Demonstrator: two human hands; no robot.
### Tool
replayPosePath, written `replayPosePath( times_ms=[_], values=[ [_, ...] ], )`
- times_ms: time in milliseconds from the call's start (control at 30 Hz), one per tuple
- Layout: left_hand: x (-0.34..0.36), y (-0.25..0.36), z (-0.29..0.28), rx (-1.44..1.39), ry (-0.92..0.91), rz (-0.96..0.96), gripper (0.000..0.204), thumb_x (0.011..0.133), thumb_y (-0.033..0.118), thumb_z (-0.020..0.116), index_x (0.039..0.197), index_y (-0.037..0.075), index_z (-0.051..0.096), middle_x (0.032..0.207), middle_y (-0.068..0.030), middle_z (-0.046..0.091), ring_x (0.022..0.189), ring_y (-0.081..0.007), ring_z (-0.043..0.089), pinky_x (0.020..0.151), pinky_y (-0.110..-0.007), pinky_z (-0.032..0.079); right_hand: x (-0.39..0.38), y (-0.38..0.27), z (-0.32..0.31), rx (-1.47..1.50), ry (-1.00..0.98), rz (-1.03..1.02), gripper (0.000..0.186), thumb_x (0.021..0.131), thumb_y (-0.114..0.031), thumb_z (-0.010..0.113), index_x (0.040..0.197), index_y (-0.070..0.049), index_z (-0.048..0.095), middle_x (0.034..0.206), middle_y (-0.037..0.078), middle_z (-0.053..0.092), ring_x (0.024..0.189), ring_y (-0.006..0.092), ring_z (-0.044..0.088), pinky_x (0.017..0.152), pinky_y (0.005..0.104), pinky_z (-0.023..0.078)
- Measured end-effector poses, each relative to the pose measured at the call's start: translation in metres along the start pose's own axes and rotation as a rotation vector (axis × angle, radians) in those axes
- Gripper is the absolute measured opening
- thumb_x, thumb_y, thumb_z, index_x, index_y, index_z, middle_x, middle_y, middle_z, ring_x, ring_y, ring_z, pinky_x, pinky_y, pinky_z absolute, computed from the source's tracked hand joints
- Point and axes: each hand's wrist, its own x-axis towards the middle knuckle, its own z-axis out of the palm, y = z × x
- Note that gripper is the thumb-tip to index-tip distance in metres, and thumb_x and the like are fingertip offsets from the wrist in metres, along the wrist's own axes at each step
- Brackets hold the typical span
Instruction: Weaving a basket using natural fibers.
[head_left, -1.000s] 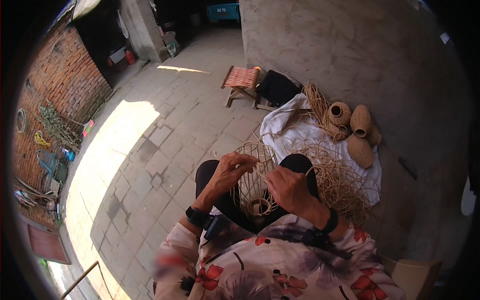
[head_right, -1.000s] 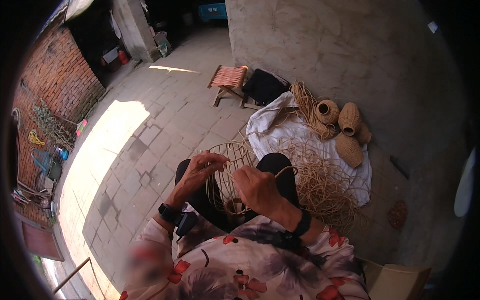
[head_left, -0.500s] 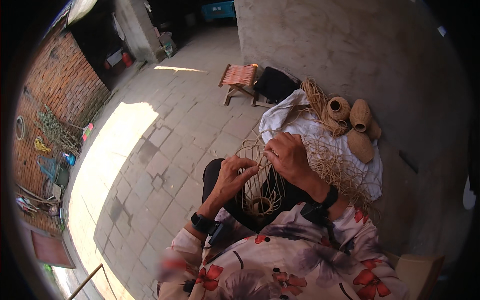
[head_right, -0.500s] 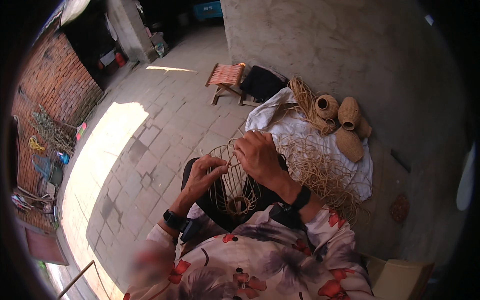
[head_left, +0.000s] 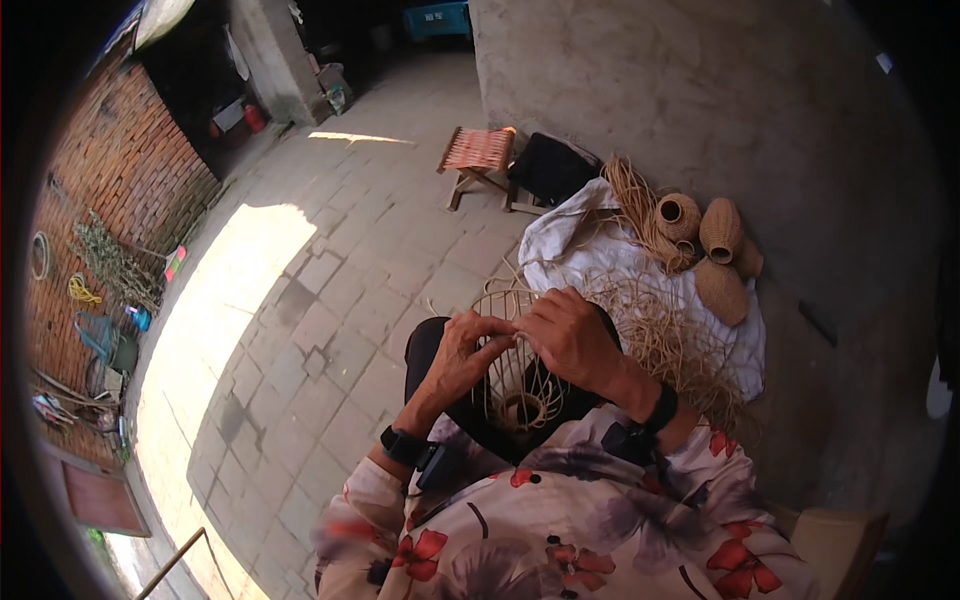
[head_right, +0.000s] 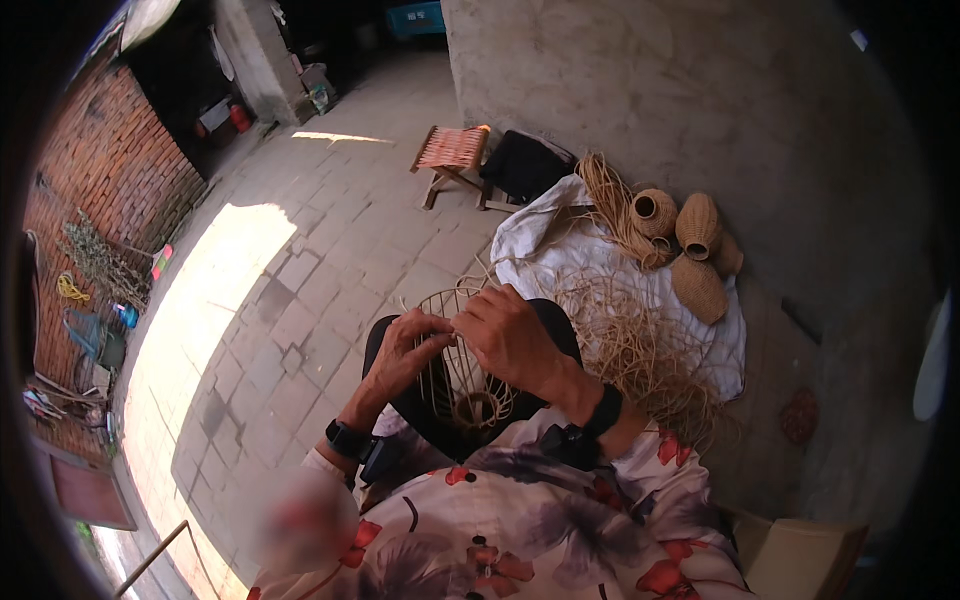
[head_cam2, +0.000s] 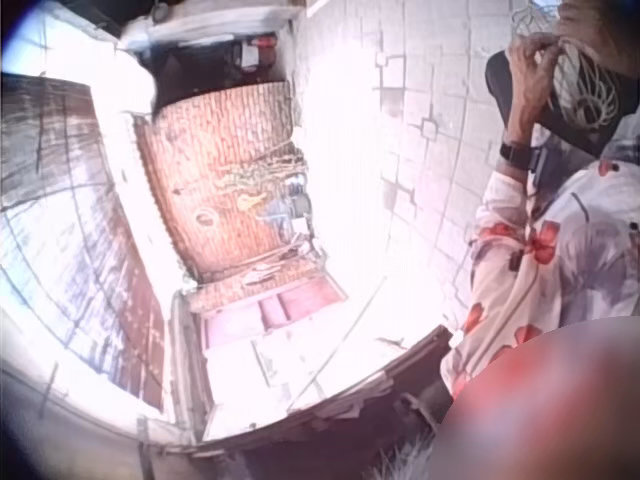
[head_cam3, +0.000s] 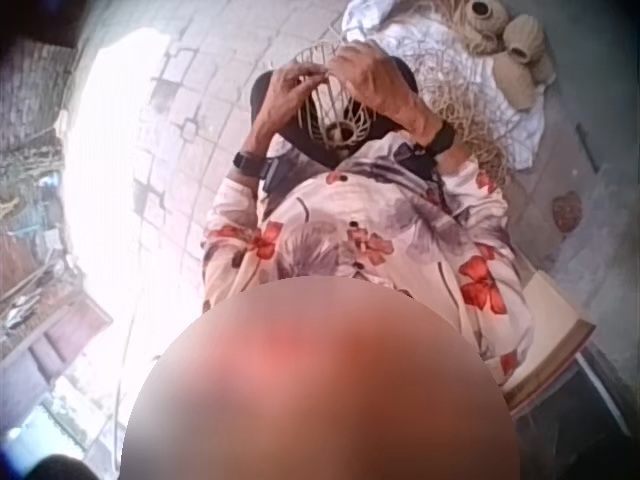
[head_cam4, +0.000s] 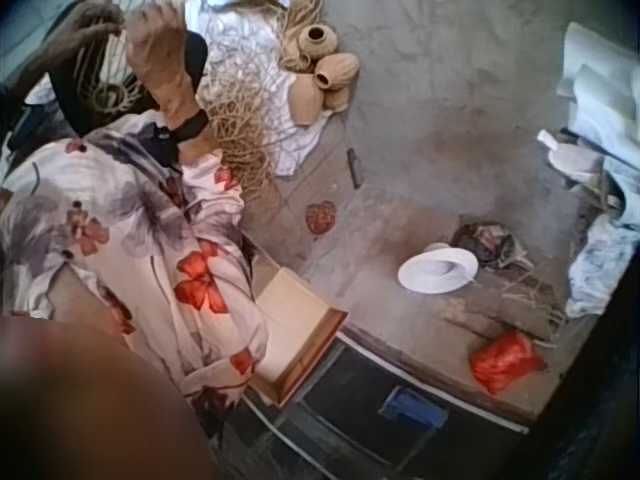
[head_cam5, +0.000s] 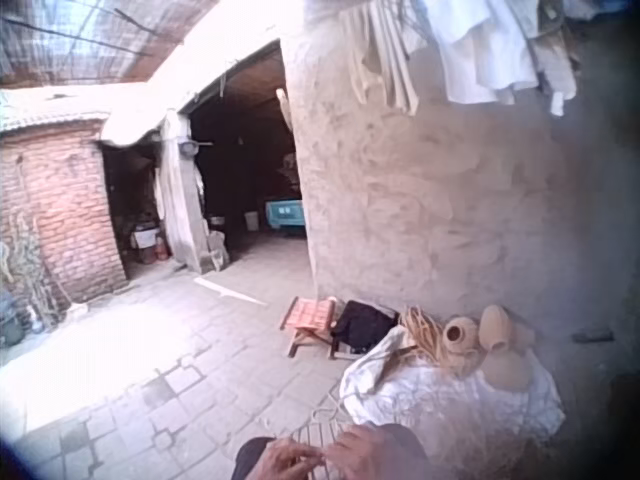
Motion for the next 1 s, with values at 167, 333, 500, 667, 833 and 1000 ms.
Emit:
replayPosePath(
  times_ms=[167, 333, 500, 667, 833, 1000],
  values=[
    [-0.001, 0.002, 0.002, -0.021, 0.046, -0.015, 0.018, 0.084, 0.015, 0.066, 0.098, 0.005, 0.071, 0.086, -0.0096, 0.066, 0.081, -0.0249, 0.058, 0.078, -0.036, 0.043, -0.008, -0.009, 0.005, 0.002, 0.031, 0.006, 0.013, 0.077, -0.006, 0.066, 0.086, -0.006, 0.057, 0.075, 0.009, 0.054, 0.076, 0.0245, 0.06, 0.06, 0.0358, 0.05],
    [0.0, 0.01, 0.001, -0.097, 0.004, -0.064, 0.026, 0.085, 0.01, 0.065, 0.11, 0.005, 0.068, 0.092, -0.0085, 0.066, 0.09, -0.0196, 0.06, 0.084, -0.034, 0.045, -0.015, -0.016, 0.007, -0.051, 0.018, 0.073, 0.011, 0.078, -0.005, 0.064, 0.085, -0.005, 0.054, 0.074, 0.01, 0.057, 0.07, 0.0268, 0.063, 0.055, 0.0368, 0.051],
    [-0.001, 0.009, 0.002, -0.078, 0.002, 0.072, 0.036, 0.083, 0.005, 0.064, 0.119, 0.007, 0.063, 0.094, -0.0066, 0.067, 0.093, -0.0192, 0.061, 0.086, -0.033, 0.047, -0.025, -0.021, 0.005, -0.067, -0.034, 0.148, 0.012, 0.08, -0.006, 0.064, 0.084, -0.004, 0.053, 0.068, 0.01, 0.059, 0.063, 0.0289, 0.065, 0.053, 0.038, 0.051],
    [-0.002, 0.0, 0.004, -0.046, 0.03, 0.114, 0.037, 0.078, 0.004, 0.064, 0.115, 0.006, 0.063, 0.1, -0.0071, 0.066, 0.096, -0.0223, 0.062, 0.088, -0.036, 0.047, -0.011, -0.028, -0.002, 0.85, -0.164, 0.729, 0.013, 0.09, -0.011, 0.063, 0.089, 0.001, 0.057, 0.065, 0.009, 0.062, 0.055, 0.015, 0.061, 0.052, 0.0298, 0.048],
    [-0.003, 0.0, 0.002, -0.045, 0.05, 0.107, 0.034, 0.075, 0.006, 0.064, 0.109, 0.006, 0.065, 0.102, -0.0099, 0.065, 0.096, -0.0269, 0.062, 0.089, -0.038, 0.046, -0.025, -0.025, -0.003, 0.773, -0.019, 0.675, 0.011, 0.091, -0.011, 0.062, 0.09, 0.0, 0.058, 0.066, 0.008, 0.063, 0.057, 0.0133, 0.061, 0.053, 0.0292, 0.048],
    [0.0, -0.001, 0.001, 0.06, -0.018, 0.114, 0.03, 0.076, 0.011, 0.062, 0.104, 0.004, 0.066, 0.099, -0.0124, 0.065, 0.098, -0.0306, 0.059, 0.09, -0.04, 0.044, -0.044, -0.021, 0.01, 0.477, 0.087, 0.642, 0.01, 0.09, -0.011, 0.062, 0.091, -0.003, 0.056, 0.067, 0.011, 0.064, 0.06, 0.0258, 0.067, 0.055, 0.0353, 0.05]
  ],
)
